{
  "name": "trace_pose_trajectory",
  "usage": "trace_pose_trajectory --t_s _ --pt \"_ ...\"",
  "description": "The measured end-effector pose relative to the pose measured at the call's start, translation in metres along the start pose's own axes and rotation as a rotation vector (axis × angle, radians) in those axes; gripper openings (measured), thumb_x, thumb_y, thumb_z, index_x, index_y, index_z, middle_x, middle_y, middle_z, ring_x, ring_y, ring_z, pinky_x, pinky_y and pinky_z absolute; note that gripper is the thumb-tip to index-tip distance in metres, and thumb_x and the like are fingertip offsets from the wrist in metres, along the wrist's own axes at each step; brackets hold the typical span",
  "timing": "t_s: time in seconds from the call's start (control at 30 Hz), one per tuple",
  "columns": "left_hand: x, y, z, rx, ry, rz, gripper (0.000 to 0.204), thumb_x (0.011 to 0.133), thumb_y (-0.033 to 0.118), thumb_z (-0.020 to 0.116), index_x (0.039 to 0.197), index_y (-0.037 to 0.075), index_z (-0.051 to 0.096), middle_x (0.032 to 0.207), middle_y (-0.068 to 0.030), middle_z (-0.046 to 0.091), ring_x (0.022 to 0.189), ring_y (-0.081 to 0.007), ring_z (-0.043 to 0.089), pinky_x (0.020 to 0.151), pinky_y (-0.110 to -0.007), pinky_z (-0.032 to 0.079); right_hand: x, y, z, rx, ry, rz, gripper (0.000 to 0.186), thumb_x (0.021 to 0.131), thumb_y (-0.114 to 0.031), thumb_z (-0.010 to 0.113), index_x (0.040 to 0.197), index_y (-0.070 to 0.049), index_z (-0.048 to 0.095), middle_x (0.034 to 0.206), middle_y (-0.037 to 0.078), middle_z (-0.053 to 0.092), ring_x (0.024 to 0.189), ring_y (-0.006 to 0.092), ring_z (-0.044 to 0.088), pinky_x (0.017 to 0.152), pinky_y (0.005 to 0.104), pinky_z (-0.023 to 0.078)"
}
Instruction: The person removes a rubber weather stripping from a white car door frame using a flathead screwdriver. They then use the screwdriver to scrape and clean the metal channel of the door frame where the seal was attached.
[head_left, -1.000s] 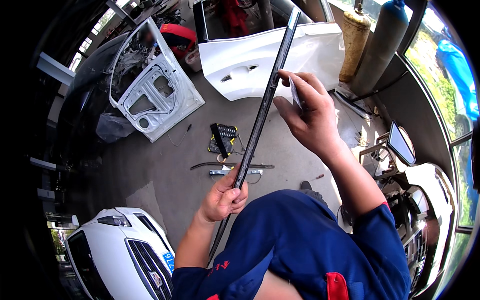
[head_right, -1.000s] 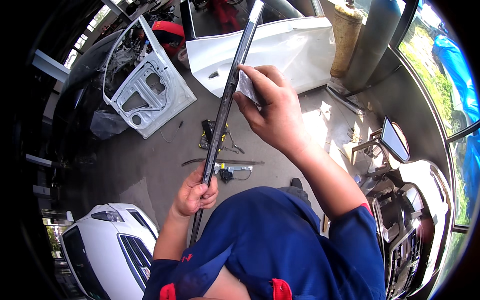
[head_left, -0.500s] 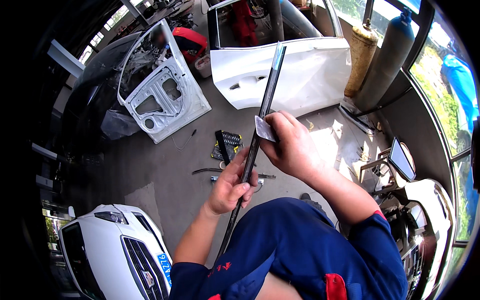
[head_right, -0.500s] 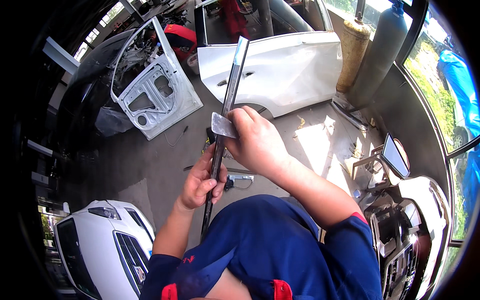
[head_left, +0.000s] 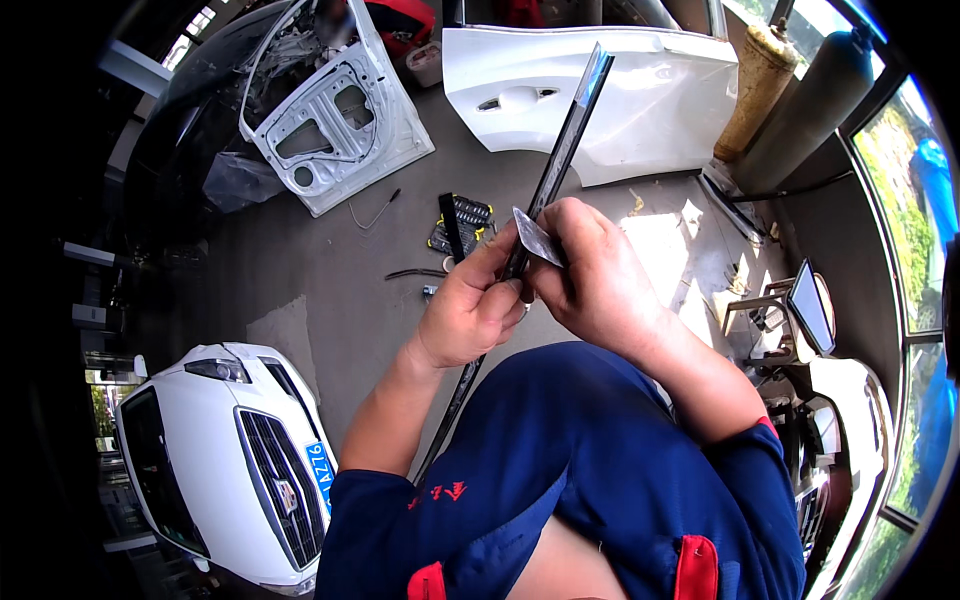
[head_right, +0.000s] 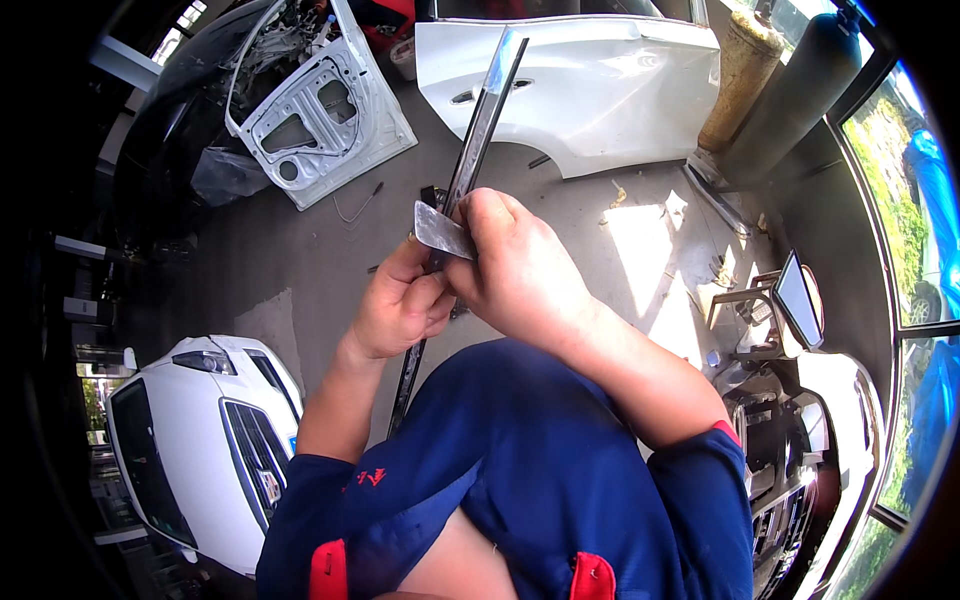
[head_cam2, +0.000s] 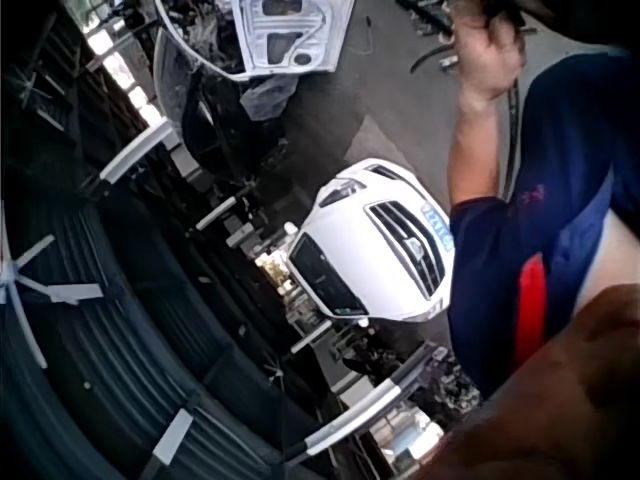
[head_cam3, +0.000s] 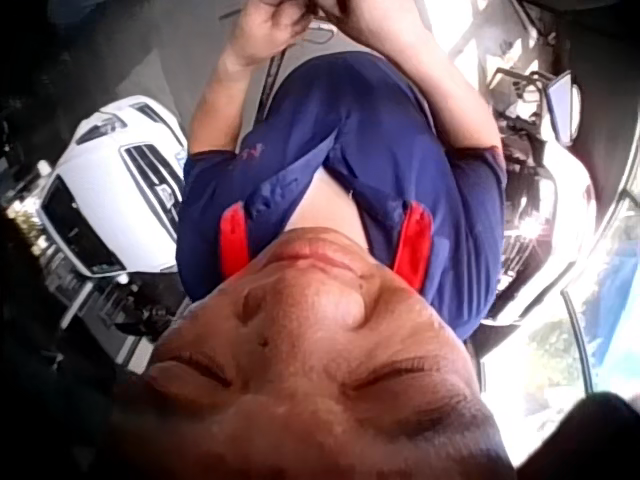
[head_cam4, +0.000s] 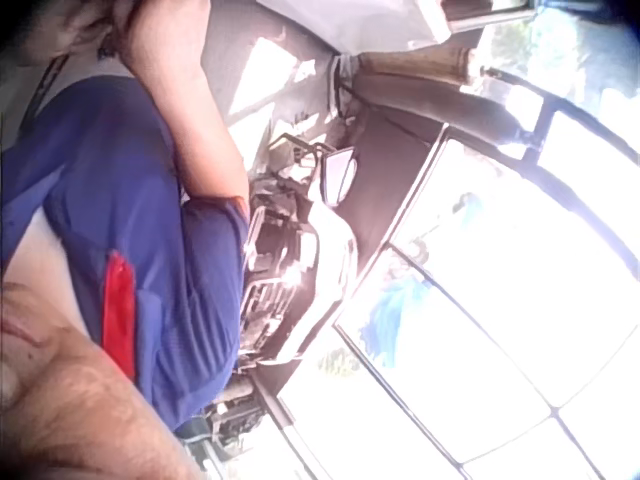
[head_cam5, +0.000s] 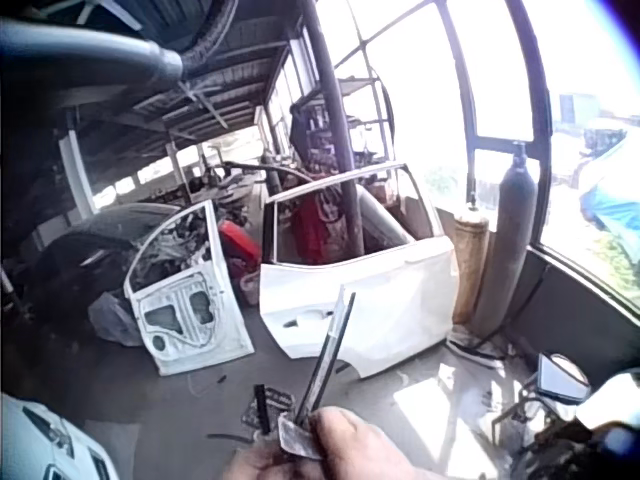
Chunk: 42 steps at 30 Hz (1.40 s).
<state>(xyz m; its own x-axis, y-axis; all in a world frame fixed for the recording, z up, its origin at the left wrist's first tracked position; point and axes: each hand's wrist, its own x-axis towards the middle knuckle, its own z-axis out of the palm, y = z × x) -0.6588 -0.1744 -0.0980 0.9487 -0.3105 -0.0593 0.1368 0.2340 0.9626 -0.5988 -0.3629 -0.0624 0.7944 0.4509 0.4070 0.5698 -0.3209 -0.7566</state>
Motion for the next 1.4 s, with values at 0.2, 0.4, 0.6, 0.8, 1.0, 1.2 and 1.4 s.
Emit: trace_pose_trajectory --t_s 0.2,0.4,0.6,0.8,1.0,1.2,1.4 --pt "-0.006 0.021 0.013 -0.11 0.046 -0.122 0.069 0.1 -0.005 0.038 0.16 0.029 0.03 0.094 -0.0006 0.056 0.058 -0.0009 0.035 0.048 -0.016 0.032 0.001 0.013 -0.006 0.013 -0.004 -0.12 0.034 0.078 -0.004 0.072 0.106 0.0 0.055 0.096 0.02 0.061 0.087 0.0421 0.063 0.076 0.0467 0.053" --pt "-0.01 0.03 0.017 -0.059 0.115 -0.088 0.068 0.099 -0.005 0.039 0.16 0.024 0.032 0.093 -0.0006 0.056 0.058 -0.0007 0.038 0.049 -0.016 0.034 -0.005 0.011 0.012 -0.036 0.175 -0.256 0.043 0.08 -0.006 0.08 0.12 -0.005 0.065 0.099 0.015 0.068 0.089 0.032 0.07 0.072 0.0373 0.056" --pt "-0.014 0.021 0.011 -0.007 0.108 -0.104 0.069 0.096 -0.008 0.039 0.159 0.019 0.034 0.097 -0.0015 0.057 0.064 -0.002 0.044 0.059 -0.018 0.042 -0.001 0.007 0.007 -0.093 0.111 -0.2 0.033 0.077 -0.002 0.077 0.108 -0.004 0.067 0.092 0.014 0.068 0.083 0.0342 0.068 0.069 0.0401 0.055" --pt "-0.013 0.015 0.017 0.244 0.151 0.034 0.064 0.095 -0.008 0.044 0.156 0.012 0.039 0.098 0.0001 0.06 0.084 -0.0078 0.051 0.081 -0.024 0.047 -0.002 0.005 0.01 -0.133 -0.028 -0.135 0.035 0.076 -0.012 0.075 0.103 -0.002 0.055 0.091 0.018 0.062 0.081 0.0406 0.065 0.07 0.0481 0.054" --pt "-0.022 0.008 0.014 0.379 0.142 0.015 0.059 0.096 -0.005 0.046 0.153 0.01 0.043 0.097 -0.0006 0.061 0.079 -0.0072 0.05 0.08 -0.023 0.047 -0.009 0.011 0.003 -0.047 -0.19 -0.038 0.031 0.074 -0.003 0.068 0.099 -0.001 0.05 0.085 0.02 0.06 0.081 0.0434 0.063 0.07 0.0487 0.051" --pt "-0.035 0.0 -0.009 0.352 0.32 -0.064 0.061 0.097 -0.002 0.044 0.156 0.012 0.038 0.091 -0.0009 0.06 0.069 -0.0041 0.046 0.064 -0.019 0.045 -0.006 0.02 -0.041 -0.301 -0.159 -0.064 0.029 0.076 -0.003 0.065 0.098 0.0 0.046 0.083 0.022 0.055 0.081 0.0456 0.057 0.071 0.0497 0.047" --pt "-0.069 0.026 -0.042 -0.081 0.367 -0.173 0.067 0.098 -0.001 0.039 0.159 0.025 0.034 0.085 0.0004 0.051 0.055 -0.0027 0.035 0.045 -0.018 0.034 -0.012 0.041 -0.097 -0.292 -0.087 0.042 0.015 0.081 0.004 0.062 0.089 0.0 0.05 0.085 0.018 0.055 0.077 0.0415 0.057 0.07 0.043 0.048"
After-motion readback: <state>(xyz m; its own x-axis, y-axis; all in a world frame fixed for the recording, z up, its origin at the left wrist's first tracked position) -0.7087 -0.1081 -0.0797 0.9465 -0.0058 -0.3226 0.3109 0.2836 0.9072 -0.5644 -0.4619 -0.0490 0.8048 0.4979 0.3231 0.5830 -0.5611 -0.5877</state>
